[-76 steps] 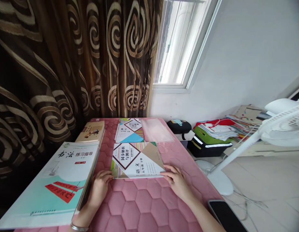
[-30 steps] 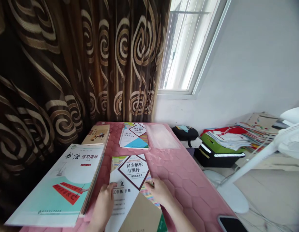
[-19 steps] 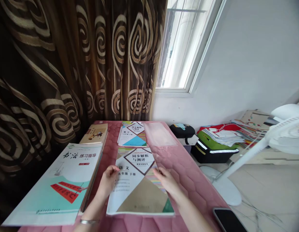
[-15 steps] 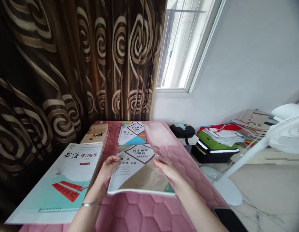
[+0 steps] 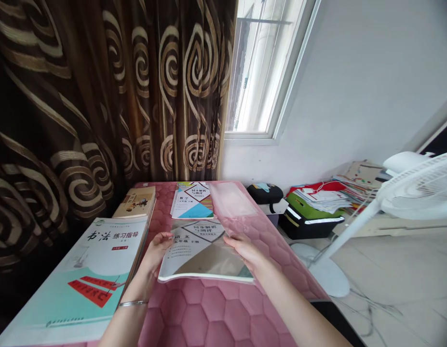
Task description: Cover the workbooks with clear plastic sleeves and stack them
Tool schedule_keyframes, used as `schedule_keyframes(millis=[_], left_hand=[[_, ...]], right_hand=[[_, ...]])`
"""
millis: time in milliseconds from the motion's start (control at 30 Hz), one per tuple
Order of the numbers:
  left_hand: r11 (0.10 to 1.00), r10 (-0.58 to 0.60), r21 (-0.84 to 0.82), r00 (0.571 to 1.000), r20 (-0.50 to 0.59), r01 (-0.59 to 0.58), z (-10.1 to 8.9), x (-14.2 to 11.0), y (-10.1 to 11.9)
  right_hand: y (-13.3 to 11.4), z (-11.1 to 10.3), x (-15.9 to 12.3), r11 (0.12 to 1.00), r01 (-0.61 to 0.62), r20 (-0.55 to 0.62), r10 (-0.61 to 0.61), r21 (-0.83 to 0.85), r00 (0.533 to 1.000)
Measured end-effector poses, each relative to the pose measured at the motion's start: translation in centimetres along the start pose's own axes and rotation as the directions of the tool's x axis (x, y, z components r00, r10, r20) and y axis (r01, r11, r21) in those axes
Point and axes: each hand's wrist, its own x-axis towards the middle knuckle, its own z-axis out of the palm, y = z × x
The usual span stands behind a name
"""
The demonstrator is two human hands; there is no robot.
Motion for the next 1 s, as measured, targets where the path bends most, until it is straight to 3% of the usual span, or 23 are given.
schedule_keyframes(millis=[133, 267, 400, 500, 567, 667, 767, 900, 1000], left_hand=[[1.0, 0.029, 0.013, 0.999, -0.036, -0.029, 0.3, -0.2, 0.5], [0.985, 0.173, 0.011, 0.984, -0.032, -0.173, 1.1, -0.7, 0.5], [0.908, 0.417, 0.03, 0.909, 0.008, -0.417, 2.1, -1.3, 0.6], [0.839, 0.532, 0.125, 0.846, 0.018, -0.53, 2.2, -1.4, -0.1], [0.821, 0.544, 0.186, 0.838, 0.026, -0.539, 2.0, -1.4, -1.1], [0.831, 0.509, 0.243, 0.86, 0.033, -0.501, 1.5, -1.4, -2.9], [0.824, 0.508, 0.272, 0.861, 0.035, -0.497, 1.1, -1.3, -3.9], [0.773, 0.555, 0.335, 0.83, 0.055, -0.539, 1.0, -0.5, -2.9], [0.717, 0.618, 0.375, 0.785, 0.048, -0.587, 1.3, 0.4, -1.4]], right_hand=[[0.0, -0.3, 0.0, 0.998, -0.054, 0.018, 0.055, -0.04, 0.998], [-0.1, -0.7, 0.0, 0.956, 0.162, -0.06, -0.182, -0.244, 0.981], [-0.8, -1.3, -0.5, 0.819, 0.337, -0.172, -0.457, -0.464, 0.873], [-0.3, -1.9, -0.6, 0.737, 0.442, -0.156, -0.585, -0.511, 0.796], [1.1, -2.2, -0.2, 0.711, 0.472, -0.115, -0.607, -0.521, 0.786], [3.7, -2.4, 0.5, 0.712, 0.444, -0.092, -0.576, -0.544, 0.812], [4.9, -2.5, 0.8, 0.715, 0.469, -0.084, -0.588, -0.518, 0.805], [3.2, -2.7, 1.0, 0.667, 0.557, -0.02, -0.65, -0.494, 0.76], [1.1, -3.0, 1.7, 0.583, 0.577, 0.008, -0.699, -0.572, 0.715]])
